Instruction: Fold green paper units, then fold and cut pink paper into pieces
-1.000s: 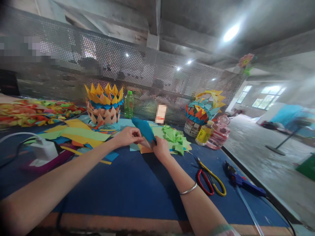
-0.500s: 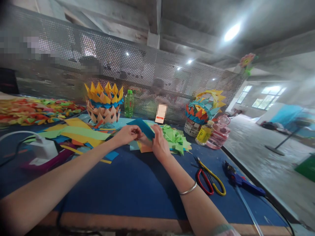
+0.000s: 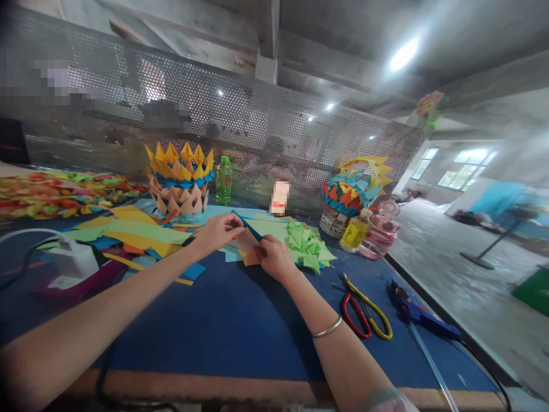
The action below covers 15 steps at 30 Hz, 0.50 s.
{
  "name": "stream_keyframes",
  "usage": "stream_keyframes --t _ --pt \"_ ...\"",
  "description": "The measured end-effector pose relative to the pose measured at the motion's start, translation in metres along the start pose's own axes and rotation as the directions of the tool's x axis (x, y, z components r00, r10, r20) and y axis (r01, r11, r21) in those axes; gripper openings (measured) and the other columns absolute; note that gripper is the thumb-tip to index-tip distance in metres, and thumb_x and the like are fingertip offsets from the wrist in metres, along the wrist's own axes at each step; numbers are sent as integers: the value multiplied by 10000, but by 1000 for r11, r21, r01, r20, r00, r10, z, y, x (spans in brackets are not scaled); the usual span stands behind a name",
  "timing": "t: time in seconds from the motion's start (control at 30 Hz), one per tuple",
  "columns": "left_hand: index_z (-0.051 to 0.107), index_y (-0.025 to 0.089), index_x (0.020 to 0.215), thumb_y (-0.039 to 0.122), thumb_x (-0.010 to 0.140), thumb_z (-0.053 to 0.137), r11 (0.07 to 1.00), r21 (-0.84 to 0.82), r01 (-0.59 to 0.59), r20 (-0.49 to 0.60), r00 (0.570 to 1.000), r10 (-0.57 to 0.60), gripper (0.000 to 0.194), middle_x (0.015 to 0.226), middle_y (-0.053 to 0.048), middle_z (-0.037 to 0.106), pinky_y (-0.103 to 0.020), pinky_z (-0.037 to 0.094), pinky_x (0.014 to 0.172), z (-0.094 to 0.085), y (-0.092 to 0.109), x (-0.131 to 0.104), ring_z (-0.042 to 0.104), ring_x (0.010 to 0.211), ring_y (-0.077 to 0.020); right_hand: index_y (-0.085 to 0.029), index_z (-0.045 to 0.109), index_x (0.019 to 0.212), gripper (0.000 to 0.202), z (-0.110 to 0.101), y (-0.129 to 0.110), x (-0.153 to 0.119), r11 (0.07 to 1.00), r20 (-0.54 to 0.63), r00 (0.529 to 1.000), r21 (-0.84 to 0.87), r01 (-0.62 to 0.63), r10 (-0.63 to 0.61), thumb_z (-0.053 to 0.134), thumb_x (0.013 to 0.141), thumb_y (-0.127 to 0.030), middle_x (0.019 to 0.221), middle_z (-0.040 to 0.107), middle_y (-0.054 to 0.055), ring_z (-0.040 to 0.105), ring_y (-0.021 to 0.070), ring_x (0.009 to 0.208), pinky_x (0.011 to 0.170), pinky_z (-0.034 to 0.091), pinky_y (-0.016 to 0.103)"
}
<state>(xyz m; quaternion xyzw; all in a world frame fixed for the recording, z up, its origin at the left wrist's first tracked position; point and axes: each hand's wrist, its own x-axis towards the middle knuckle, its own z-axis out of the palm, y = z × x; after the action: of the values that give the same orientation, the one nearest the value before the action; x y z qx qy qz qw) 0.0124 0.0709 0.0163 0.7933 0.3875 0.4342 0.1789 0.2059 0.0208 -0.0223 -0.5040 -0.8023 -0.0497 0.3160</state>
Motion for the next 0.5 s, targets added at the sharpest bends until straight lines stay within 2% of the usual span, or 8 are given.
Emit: stream_keyframes --t 0.07,0.13,0.2,0.27,0.3,0.37,0.43,0.5 --pt "571 178 718 268 760 617 998 54 -39 -92 995 44 109 716 -14 620 -267 431 671 -2 1 0 559 670 -139 -182 525 654 243 3 4 0 1000 -27 999 -5 -27 27 505 895 -207 733 546 20 491 125 630 613 346 230" --pt "569 177 671 323 768 635 988 114 -103 -82 990 113 187 690 -11 603 -267 409 647 -2 2 0 533 641 -135 -184 513 647 253 6 8 0 998 -53 997 -7 -56 56 492 899 -201 691 528 12 472 126 604 597 332 234" --pt "591 177 632 381 771 648 978 129 -165 94 984 153 253 663 -9 614 -258 392 604 1 2 -2 531 608 -133 -188 498 630 271 8 10 0 997 -73 994 -10 -78 77 495 901 -207 659 514 4 461 129 593 587 322 237" --pt "641 183 662 404 732 690 971 118 -210 319 934 163 238 716 -22 666 -256 404 617 8 1 -6 584 668 -158 -189 489 612 284 9 12 0 996 -82 993 -12 -91 90 506 895 -200 641 507 -2 458 130 594 586 314 238" --pt "666 186 703 408 705 713 963 129 -235 395 904 167 226 768 -35 691 -261 416 645 13 0 -8 611 729 -180 -189 490 607 285 9 12 1 995 -84 992 -14 -96 94 513 891 -195 638 507 -3 458 130 596 588 312 238" --pt "693 184 792 409 666 736 945 170 -280 464 869 174 262 868 -72 715 -283 432 704 20 0 -14 634 840 -230 -187 498 610 278 10 12 1 995 -88 991 -16 -102 100 519 887 -182 641 510 -5 458 129 603 596 310 239" --pt "699 172 823 400 668 721 935 198 -294 471 865 173 277 891 -100 719 -299 433 718 25 1 -18 638 858 -255 -185 502 614 275 11 13 1 995 -90 991 -16 -103 101 520 888 -178 646 512 -5 458 128 609 603 309 238" --pt "702 171 797 345 695 679 937 193 -290 462 870 174 204 853 -103 720 -301 430 706 28 1 -21 643 825 -254 -184 500 614 277 10 13 1 995 -88 991 -14 -101 100 523 890 -178 644 507 -9 455 126 608 603 307 236"
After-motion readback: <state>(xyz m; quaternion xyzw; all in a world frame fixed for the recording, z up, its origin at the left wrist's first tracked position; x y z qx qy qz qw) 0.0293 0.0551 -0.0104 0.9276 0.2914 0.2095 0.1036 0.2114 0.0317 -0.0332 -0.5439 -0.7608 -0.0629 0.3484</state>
